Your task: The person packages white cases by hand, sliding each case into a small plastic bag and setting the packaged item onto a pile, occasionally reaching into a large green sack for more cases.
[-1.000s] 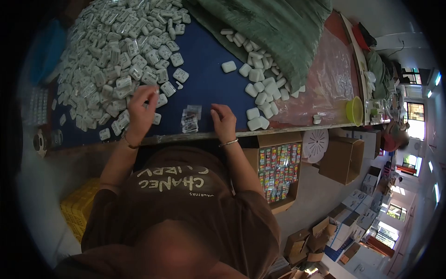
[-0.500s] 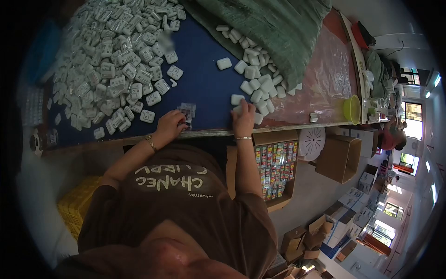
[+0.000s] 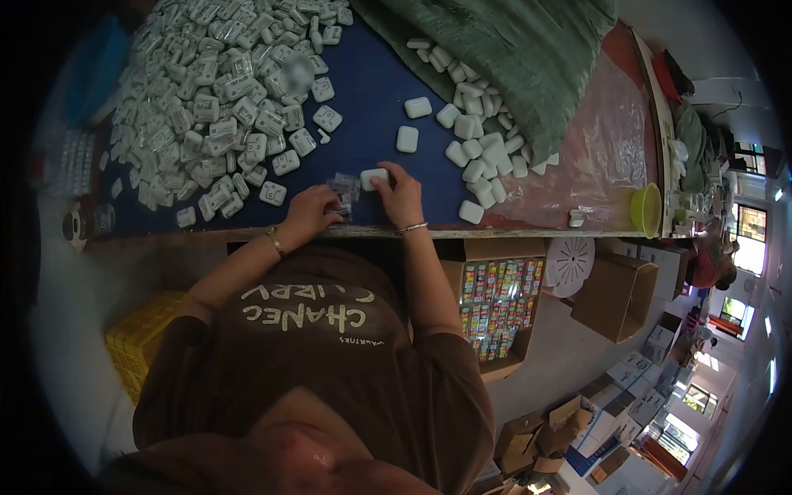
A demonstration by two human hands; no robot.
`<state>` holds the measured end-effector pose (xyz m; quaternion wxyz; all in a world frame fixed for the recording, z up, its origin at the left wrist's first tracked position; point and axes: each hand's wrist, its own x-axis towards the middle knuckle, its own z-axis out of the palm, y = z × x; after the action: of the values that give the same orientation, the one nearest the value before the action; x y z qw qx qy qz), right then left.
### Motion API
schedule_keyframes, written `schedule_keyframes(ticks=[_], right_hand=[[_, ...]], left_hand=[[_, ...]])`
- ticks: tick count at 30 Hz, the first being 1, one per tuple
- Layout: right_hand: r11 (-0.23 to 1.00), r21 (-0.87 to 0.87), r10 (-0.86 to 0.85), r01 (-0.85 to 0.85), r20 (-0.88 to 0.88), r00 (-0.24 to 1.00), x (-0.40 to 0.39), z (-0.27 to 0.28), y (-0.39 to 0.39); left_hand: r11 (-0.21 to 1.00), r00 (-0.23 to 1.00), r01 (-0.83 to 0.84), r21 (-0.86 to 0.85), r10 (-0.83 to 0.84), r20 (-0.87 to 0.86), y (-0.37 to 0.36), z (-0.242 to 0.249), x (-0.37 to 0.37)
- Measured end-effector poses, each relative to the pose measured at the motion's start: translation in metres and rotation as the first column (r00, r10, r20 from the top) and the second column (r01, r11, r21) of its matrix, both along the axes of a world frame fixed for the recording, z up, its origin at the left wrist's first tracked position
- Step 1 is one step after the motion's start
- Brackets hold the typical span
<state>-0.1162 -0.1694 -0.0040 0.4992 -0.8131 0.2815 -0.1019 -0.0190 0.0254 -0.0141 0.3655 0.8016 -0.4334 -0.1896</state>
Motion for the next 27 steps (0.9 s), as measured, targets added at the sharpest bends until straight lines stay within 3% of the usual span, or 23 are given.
schedule_keyframes(ticks=[3, 8, 11, 13, 14, 15, 16, 17, 19, 20, 22, 27], right_hand=[[0.994, -0.034, 0.104, -0.104, -0.009, 0.995, -0.005, -0.002, 0.014], [0.998, -0.007, 0.07, -0.07, 0.017, 0.997, -0.011, -0.006, 0.018], [0.994, 0.046, 0.1, -0.103, 0.069, 0.993, -0.008, 0.002, 0.019], [0.968, 0.225, 0.074, -0.109, 0.159, 0.984, -0.008, 0.012, 0.023], [0.967, 0.23, 0.075, -0.112, 0.164, 0.984, -0.008, 0.012, 0.024], [0.932, 0.304, 0.136, -0.198, 0.213, 0.968, -0.009, 0.012, 0.026], [0.885, 0.371, 0.191, -0.283, 0.266, 0.945, -0.009, 0.012, 0.029], [0.883, 0.373, 0.191, -0.286, 0.271, 0.943, -0.009, 0.014, 0.032], [0.963, 0.037, 0.252, -0.268, 0.237, 0.938, -0.006, 0.021, 0.038], [0.962, 0.038, 0.252, -0.269, 0.239, 0.938, -0.006, 0.024, 0.038], [0.966, 0.153, 0.178, -0.207, 0.184, 0.967, -0.005, 0.028, 0.04], [0.974, 0.111, 0.168, -0.197, 0.229, 0.959, -0.007, 0.03, 0.031]], left_hand=[[0.999, 0.998, 0.031, 0.035, -0.034, 0.06, -0.003, -0.008, -0.002], [0.999, 0.997, 0.03, 0.013, -0.031, 0.074, 0.003, -0.009, 0.0], [1.0, 0.999, -0.008, 0.002, 0.008, 0.05, 0.004, -0.003, 0.001], [0.993, 0.992, -0.122, 0.005, 0.122, -0.045, 0.005, 0.012, 0.002], [0.992, 0.991, -0.124, 0.01, 0.124, -0.04, 0.004, 0.013, 0.003], [0.956, 0.828, -0.293, -0.011, 0.248, -0.502, 0.004, 0.014, 0.004], [0.894, 0.458, -0.446, 0.05, 0.276, -0.845, 0.004, 0.014, 0.004], [0.893, 0.461, -0.448, 0.052, 0.28, -0.842, 0.005, 0.016, 0.004], [0.845, 0.262, -0.535, -0.023, 0.14, -0.955, 0.004, 0.02, 0.005], [0.844, 0.264, -0.536, -0.023, 0.141, -0.954, 0.003, 0.023, 0.005], [0.807, 0.151, -0.591, -0.025, 0.08, -0.985, 0.001, 0.031, 0.004], [0.826, 0.267, -0.562, -0.028, 0.149, -0.952, 0.001, 0.022, 0.005]])
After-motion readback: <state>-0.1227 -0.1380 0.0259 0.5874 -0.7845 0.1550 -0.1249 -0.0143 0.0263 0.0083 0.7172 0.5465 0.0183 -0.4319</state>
